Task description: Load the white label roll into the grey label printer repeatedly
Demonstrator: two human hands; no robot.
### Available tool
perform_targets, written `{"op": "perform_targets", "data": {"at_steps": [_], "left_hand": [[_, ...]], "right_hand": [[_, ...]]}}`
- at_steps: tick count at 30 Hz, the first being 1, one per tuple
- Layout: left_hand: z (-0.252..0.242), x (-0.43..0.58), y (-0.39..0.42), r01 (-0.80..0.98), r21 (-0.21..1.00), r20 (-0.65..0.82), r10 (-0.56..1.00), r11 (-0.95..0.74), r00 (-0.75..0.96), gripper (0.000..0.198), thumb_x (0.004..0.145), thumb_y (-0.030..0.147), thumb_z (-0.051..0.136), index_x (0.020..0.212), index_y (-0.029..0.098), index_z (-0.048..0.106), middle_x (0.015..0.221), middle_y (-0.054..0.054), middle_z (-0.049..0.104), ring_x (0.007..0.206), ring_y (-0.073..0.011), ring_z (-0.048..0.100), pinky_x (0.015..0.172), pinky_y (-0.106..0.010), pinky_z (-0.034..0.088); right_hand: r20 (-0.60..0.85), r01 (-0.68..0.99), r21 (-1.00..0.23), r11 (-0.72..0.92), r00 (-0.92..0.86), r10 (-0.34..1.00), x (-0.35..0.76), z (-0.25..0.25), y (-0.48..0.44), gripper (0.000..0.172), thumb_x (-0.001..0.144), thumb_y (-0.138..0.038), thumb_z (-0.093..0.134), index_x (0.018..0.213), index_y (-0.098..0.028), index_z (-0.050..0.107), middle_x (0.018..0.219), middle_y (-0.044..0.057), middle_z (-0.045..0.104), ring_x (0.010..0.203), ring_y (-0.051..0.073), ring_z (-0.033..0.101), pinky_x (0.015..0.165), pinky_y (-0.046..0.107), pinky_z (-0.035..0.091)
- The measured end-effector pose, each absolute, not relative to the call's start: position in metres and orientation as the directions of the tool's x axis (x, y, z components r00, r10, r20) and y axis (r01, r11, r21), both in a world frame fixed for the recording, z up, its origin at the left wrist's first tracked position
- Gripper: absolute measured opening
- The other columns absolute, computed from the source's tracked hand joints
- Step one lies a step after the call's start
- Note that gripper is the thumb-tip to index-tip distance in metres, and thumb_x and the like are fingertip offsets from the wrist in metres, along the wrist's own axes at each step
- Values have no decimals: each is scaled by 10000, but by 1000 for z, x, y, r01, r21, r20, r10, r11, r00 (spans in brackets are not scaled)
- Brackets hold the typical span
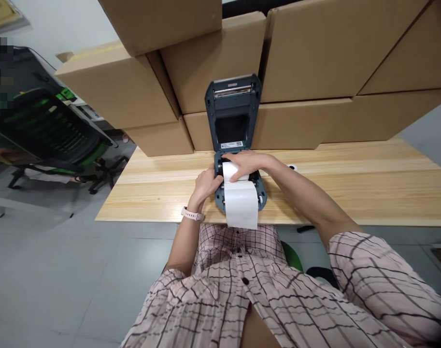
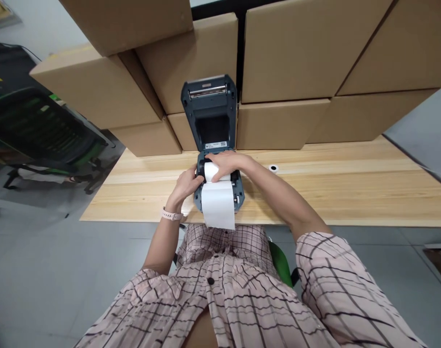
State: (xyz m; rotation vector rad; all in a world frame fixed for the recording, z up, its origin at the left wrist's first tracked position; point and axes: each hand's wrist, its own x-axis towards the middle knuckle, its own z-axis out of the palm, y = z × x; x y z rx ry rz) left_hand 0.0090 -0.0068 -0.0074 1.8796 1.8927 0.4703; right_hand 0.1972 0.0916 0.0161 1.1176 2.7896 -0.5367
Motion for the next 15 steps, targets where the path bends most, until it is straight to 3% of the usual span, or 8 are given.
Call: {"op": "perform_targets", "data": {"at_steps": [4, 7, 9, 12, 15], "left_hand": [[-10, 9, -6, 834, 550, -67, 998, 46, -11, 567, 890, 274, 510, 1439, 178, 617, 1140, -164, 809, 1110, -384, 745, 943, -458, 546], [-12, 10, -6, 825, 564, -55, 998, 43, -15, 570, 878, 280, 506, 1426, 189, 631, 1112, -154, 808, 1084, -377, 744, 922, -447, 537], [-13, 10, -6, 816, 577, -54, 998, 47, -20, 568, 864, 273, 504, 1410, 200, 644, 1045, -134, 806, 1016, -359, 747, 884, -428, 531], [-14, 9, -7, 798, 601, -46, 999, 48, -26, 578, 856, 273, 507, 1413, 207, 646, 959, -104, 790, 919, -324, 736, 830, -392, 515], [-15, 10, -8, 785, 618, -39, 999, 45, -26, 577, 859, 278, 513, 1414, 203, 653, 909, -90, 773, 872, -304, 718, 798, -369, 498]], "right_hand": [[-121, 552, -533, 641, -799, 588, 215, 32, 86, 1145, 714, -518, 881, 1688, -189, 376, 1620, 158, 585, 1413, 406, 623, 1170, 543, 526], [34, 379, -709, 594, -824, 565, 248, 60, 76, 1205, 720, -544, 889, 1722, -214, 307, 1573, 130, 631, 1340, 370, 671, 1123, 510, 571], [126, 333, -748, 574, -778, 615, 274, 80, 69, 1217, 734, -550, 896, 1731, -209, 287, 1531, 132, 661, 1307, 369, 689, 1112, 523, 559], [174, 387, -768, 510, -640, 748, 311, 94, 67, 982, 901, -617, 719, 1690, -143, 377, 1493, 145, 680, 1322, 382, 676, 1068, 531, 529], [198, 502, -694, 516, -556, 807, 337, 84, 79, 917, 909, -629, 687, 1652, -145, 458, 1644, 142, 554, 1475, 452, 544, 1167, 573, 471]]}}
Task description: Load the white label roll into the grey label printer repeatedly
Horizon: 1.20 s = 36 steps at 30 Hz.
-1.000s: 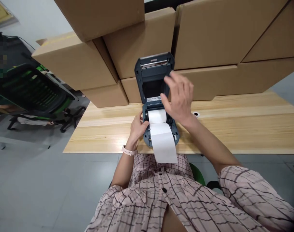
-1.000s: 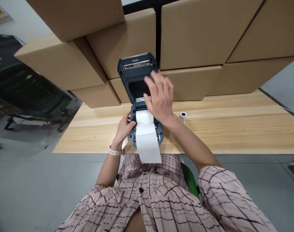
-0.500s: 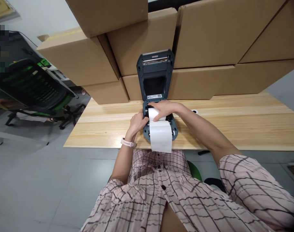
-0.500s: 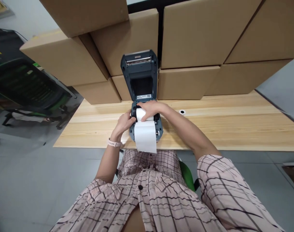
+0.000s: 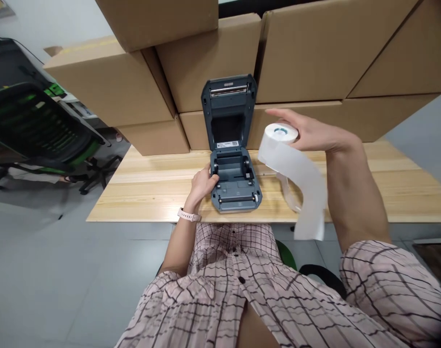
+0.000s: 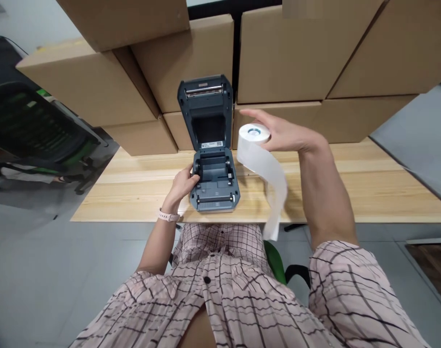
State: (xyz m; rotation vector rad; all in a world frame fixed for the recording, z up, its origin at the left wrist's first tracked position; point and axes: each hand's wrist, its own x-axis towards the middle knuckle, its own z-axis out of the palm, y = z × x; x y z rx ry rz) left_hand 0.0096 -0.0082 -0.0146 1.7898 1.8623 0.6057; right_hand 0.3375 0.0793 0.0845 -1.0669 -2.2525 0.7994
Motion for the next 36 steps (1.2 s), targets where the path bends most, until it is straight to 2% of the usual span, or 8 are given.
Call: {"op": "perform_targets", "data": {"at_steps": [4, 13, 15, 20, 25, 29, 33, 36], "left_hand": [[-14, 10, -9, 760, 648, -41, 998, 56, -39, 584, 852, 247, 521, 1417, 204, 659, 896, -76, 767, 850, -277, 706, 781, -342, 488], [-16, 10, -8, 756, 648, -68, 996, 91, -61, 619, 855, 230, 535, 1464, 208, 644, 743, -31, 697, 757, -250, 661, 727, -318, 450], [-16, 11, -8, 745, 660, -70, 996, 93, -63, 623, 850, 227, 535, 1464, 198, 643, 713, -25, 679, 737, -247, 651, 722, -318, 450], [-18, 11, -8, 720, 689, -55, 997, 81, -59, 636, 843, 226, 534, 1470, 186, 638, 724, -23, 678, 715, -232, 638, 712, -311, 448], [-21, 10, -7, 717, 693, -51, 997, 80, -61, 660, 836, 229, 534, 1488, 182, 628, 686, -10, 657, 674, -226, 614, 693, -312, 427], [-23, 10, -8, 711, 698, -46, 996, 85, -73, 650, 837, 232, 532, 1476, 179, 637, 682, -6, 649, 665, -221, 607, 689, -310, 421], [-24, 10, -8, 701, 709, -44, 996, 82, -72, 647, 836, 232, 533, 1472, 186, 640, 705, -11, 667, 683, -221, 615, 694, -306, 424], [-25, 10, -8, 693, 718, -32, 997, 71, -69, 646, 834, 237, 537, 1470, 194, 644, 719, -17, 683, 692, -225, 616, 703, -311, 430]], "right_hand": [[104, 626, -623, 469, -528, 843, 347, 47, 107, 1199, 685, -444, 936, 1710, -220, 356, 1747, 169, 408, 1576, 485, 428, 1300, 673, 370], [-29, 507, -824, 254, -485, 874, 315, -23, 129, 1282, 622, -413, 967, 1712, -207, 324, 1649, 183, 542, 1496, 437, 547, 1293, 618, 390], [-36, 430, -882, 193, -469, 883, 325, -27, 127, 1208, 661, -436, 958, 1693, -225, 367, 1633, 172, 565, 1494, 412, 557, 1289, 609, 404], [-51, 181, -983, 11, -337, 940, 383, -39, 104, 729, 778, -372, 897, 1455, -302, 638, 1463, 118, 724, 1436, 330, 632, 1279, 583, 434], [-185, 126, -982, -142, -459, 869, 405, -64, 62, 721, 701, -364, 947, 1378, -306, 705, 1540, 115, 668, 1354, 307, 680, 1100, 481, 584], [-135, 94, -990, -105, -432, 892, 391, -72, 48, 567, 612, -480, 1008, 1068, -219, 794, 1121, 115, 818, 988, 269, 775, 924, 449, 618], [41, -66, -998, 17, -386, 922, 375, -48, 47, 763, 460, -840, 927, 951, -279, 763, 724, -4, 705, 682, 214, 682, 764, 424, 593], [165, -55, -985, 161, -533, 830, 341, -10, 43, 721, 661, -863, 825, 1093, -287, 776, 722, -11, 684, 672, 190, 650, 748, 387, 570]]}}
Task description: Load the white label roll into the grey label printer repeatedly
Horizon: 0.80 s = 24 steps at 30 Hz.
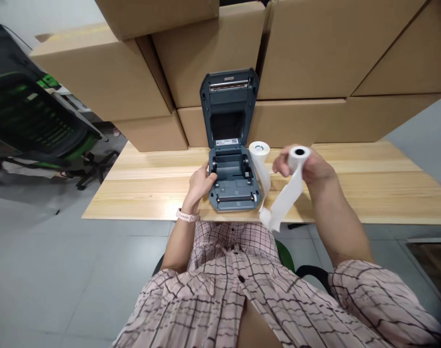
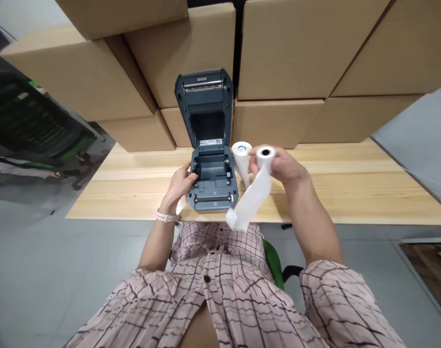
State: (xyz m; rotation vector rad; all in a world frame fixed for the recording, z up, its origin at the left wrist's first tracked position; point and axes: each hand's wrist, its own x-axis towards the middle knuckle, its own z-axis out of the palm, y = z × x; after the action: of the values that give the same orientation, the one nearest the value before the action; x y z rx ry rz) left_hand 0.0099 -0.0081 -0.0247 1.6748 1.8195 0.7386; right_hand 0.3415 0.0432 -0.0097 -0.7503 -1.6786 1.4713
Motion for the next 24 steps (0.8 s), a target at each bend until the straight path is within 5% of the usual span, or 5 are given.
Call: {"op": "perform_targets", "data": {"at_steps": [3, 6, 11, 18, 24], "left_hand": [[-25, 10, -8, 687, 723, -26, 997, 67, -70, 645, 843, 244, 536, 1478, 193, 640, 730, -27, 695, 707, -232, 622, 714, -318, 439], [-25, 10, -9, 683, 728, -32, 998, 65, -61, 645, 855, 250, 529, 1489, 189, 633, 741, -37, 705, 722, -238, 634, 718, -324, 440], [-23, 11, -9, 709, 700, -56, 996, 85, -64, 670, 867, 252, 527, 1530, 187, 598, 763, -37, 728, 776, -253, 676, 743, -329, 456], [-23, 11, -8, 699, 709, -65, 996, 91, -63, 684, 880, 259, 534, 1557, 178, 578, 766, -40, 731, 761, -258, 673, 746, -337, 454], [-28, 11, -9, 641, 764, -40, 997, 73, -67, 710, 865, 259, 549, 1569, 161, 566, 723, -27, 712, 726, -247, 647, 748, -338, 455]], "right_hand": [[178, 146, -892, 428, -757, 629, 287, 22, 39, 529, 948, -614, 724, 1322, -239, 733, 1006, 59, 783, 841, 202, 703, 774, 350, 553], [164, 322, -660, 679, -820, 548, 239, 27, 42, 466, 1023, -499, 630, 1388, -217, 699, 1332, 117, 764, 1131, 279, 717, 947, 404, 544], [30, 530, -343, 775, -819, 573, 216, 1, 46, 446, 1081, -419, 509, 1411, -178, 689, 1290, 174, 784, 1130, 349, 735, 969, 501, 554], [200, 440, -388, 810, -818, 540, 234, -26, 9, 500, 1123, -441, 459, 1531, -210, 632, 1661, 133, 545, 1552, 317, 521, 1248, 567, 474], [273, 528, -342, 777, -736, 620, 238, -31, -26, 459, 1129, -365, 474, 1543, -230, 620, 1551, 115, 663, 1436, 302, 643, 1176, 559, 564]]}}
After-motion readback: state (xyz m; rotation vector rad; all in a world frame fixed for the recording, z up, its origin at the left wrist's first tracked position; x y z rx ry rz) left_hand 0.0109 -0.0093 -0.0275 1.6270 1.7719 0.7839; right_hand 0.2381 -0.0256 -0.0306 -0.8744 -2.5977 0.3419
